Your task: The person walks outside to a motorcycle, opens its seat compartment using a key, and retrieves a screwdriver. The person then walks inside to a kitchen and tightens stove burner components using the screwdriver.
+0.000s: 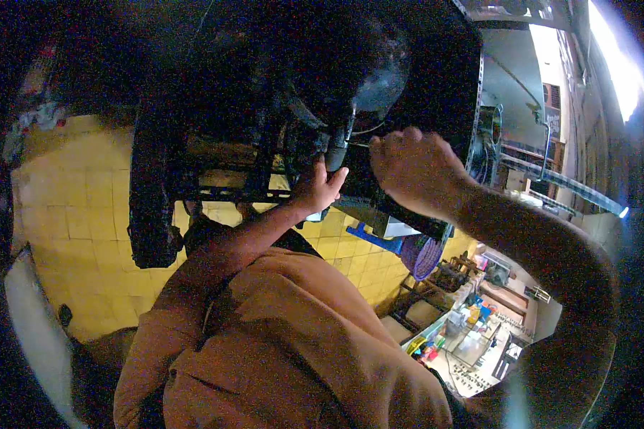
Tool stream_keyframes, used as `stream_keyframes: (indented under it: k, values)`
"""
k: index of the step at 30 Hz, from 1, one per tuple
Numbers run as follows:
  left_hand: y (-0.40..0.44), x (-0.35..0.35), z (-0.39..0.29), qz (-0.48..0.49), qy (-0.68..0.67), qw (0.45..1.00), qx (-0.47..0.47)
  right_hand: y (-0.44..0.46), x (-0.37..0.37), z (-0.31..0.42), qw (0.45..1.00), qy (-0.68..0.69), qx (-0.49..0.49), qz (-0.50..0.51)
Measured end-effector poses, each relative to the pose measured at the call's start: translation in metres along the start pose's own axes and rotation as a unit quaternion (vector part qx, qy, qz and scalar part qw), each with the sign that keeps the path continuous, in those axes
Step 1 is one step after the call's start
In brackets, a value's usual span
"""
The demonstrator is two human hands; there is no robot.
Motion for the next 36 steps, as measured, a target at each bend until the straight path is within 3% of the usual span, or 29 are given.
stream_keyframes:
  k: [1,2,3,5,6,8,12,14,17,18,19,20,21,23,25,27,29,31,33,35,36]
  values:
    - [0.000,0.000,-0.002,-0.001,0.005,1.000,-0.009,0.000,0.000,0.011,0.999,-0.031,0.043,0.006]
    - [-0.001,0.003,-0.006,-0.008,-0.009,1.000,0.008,0.001,0.011,0.024,0.988,-0.094,0.107,-0.063]
    - [-0.002,0.006,-0.010,-0.010,-0.016,1.000,0.018,0.003,0.010,0.027,0.988,-0.092,0.109,-0.062]
    - [-0.005,0.010,-0.014,-0.015,-0.018,0.999,0.034,0.008,-0.001,0.015,0.998,-0.062,0.014,0.015]
    - [-0.003,0.010,-0.015,-0.015,-0.015,0.999,0.035,0.007,-0.001,0.015,0.998,-0.062,0.011,0.016]
    - [-0.004,0.008,-0.011,-0.011,-0.015,0.998,0.056,-0.001,-0.014,-0.004,0.989,0.002,-0.117,0.087]
    - [-0.004,0.001,0.003,-0.006,0.008,0.999,0.049,-0.004,-0.047,-0.027,0.958,0.150,-0.203,0.134]
    - [-0.001,-0.001,0.004,-0.006,0.001,0.999,0.035,-0.008,-0.051,-0.042,0.924,0.241,-0.287,0.077]
    - [-0.002,0.005,-0.011,0.034,0.033,0.998,0.028,-0.015,-0.051,-0.048,0.906,0.291,-0.300,0.070]
    - [-0.004,0.005,-0.011,0.055,-0.014,0.993,0.101,-0.022,-0.052,-0.047,0.902,0.298,-0.308,0.061]
    - [-0.007,0.004,-0.012,0.075,-0.059,0.980,0.175,-0.027,-0.044,-0.049,0.912,0.287,-0.294,-0.015]
    - [-0.006,0.008,-0.013,0.066,-0.025,0.981,0.183,-0.035,-0.036,-0.049,0.916,0.273,-0.279,-0.091]
    - [-0.003,0.007,-0.007,0.072,-0.014,0.981,0.178,-0.047,-0.038,-0.042,0.911,0.279,-0.286,-0.099]
    - [-0.005,-0.007,0.016,0.154,0.010,0.958,0.241,-0.098,-0.028,-0.030,0.804,0.368,-0.381,-0.269]
    - [-0.008,-0.001,0.000,0.135,0.013,0.960,0.244,-0.146,-0.072,0.003,0.723,0.437,-0.470,-0.255]
    - [-0.003,0.000,-0.013,0.100,-0.100,0.967,0.211,-0.191,-0.151,0.059,0.682,0.488,-0.509,-0.196]
    - [-0.003,-0.002,-0.016,0.110,-0.111,0.965,0.213,-0.230,-0.230,0.131,0.442,0.643,-0.616,-0.103]
    - [-0.004,0.003,-0.021,0.069,-0.102,0.974,0.188,-0.259,-0.263,0.182,0.413,0.646,-0.636,-0.093]
    - [-0.006,0.006,-0.032,0.035,-0.006,0.980,0.194,-0.289,-0.317,0.236,0.382,0.648,-0.657,-0.041]
    - [-0.008,0.007,-0.037,-0.009,-0.011,0.981,0.195,-0.314,-0.370,0.273,0.467,0.591,-0.656,-0.041]
    - [-0.010,0.009,-0.042,-0.019,0.021,0.979,0.203,-0.324,-0.384,0.284,0.462,0.601,-0.650,-0.053]
Point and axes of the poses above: each hand's wrist, its own y-axis towards the middle knuckle, its own x-axis out of the back of the hand, z = x × y, the point moved 9 cm from there along y, towards the middle knuckle, and after that the axes turned 9 degrees about -z, right-handed, at the moved point
